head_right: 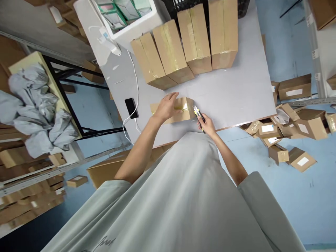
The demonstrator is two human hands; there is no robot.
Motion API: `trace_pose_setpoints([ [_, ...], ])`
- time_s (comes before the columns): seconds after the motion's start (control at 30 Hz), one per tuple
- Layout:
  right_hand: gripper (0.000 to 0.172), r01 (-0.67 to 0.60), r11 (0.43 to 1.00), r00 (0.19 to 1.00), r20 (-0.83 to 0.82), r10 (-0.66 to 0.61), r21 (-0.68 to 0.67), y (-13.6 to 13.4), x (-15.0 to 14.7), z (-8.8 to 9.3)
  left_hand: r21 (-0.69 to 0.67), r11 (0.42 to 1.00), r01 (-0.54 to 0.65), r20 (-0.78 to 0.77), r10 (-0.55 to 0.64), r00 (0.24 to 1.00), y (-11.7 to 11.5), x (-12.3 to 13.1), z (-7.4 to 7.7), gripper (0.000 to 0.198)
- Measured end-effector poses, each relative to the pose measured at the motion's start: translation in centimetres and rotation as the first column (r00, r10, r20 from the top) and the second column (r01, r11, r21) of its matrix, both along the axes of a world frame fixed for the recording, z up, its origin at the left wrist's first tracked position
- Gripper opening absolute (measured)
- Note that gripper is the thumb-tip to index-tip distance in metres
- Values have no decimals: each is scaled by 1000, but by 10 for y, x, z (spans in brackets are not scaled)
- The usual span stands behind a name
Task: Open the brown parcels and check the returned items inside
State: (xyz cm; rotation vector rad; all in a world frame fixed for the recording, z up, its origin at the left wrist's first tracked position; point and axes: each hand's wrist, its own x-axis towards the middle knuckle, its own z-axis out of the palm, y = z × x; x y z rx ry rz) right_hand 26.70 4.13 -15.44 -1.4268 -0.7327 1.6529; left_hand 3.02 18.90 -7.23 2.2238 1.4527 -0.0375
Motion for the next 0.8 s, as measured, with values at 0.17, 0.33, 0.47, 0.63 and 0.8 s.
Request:
trace_pose_setpoints([
  [0.17, 66, 27, 998, 999, -43, -25, 53, 3, -7, -5, -97, 989, 113, -179, -129, 975, 17, -1, -11, 82],
  [0.33, 68, 35, 996, 998, -55, -31, 77, 8, -23, -9, -48, 977, 206, -159, -211, 965, 2, -7, -19, 72],
  [0.47, 79, 12, 998, 999, -49, -9, 67, 18, -31, -12, -23, 975, 220, -148, -221, 964, -8, -8, -30, 72],
  [0.63, 77, -44, 997, 999, -7, 45, 57, 29, -30, -15, -18, 980, 200, -142, -200, 969, -12, -11, -37, 72],
  [0.8, 73, -78, 996, 997, 19, 78, 44, 31, -29, -12, -3, 985, 173, -114, -173, 978, -18, -11, -38, 72],
])
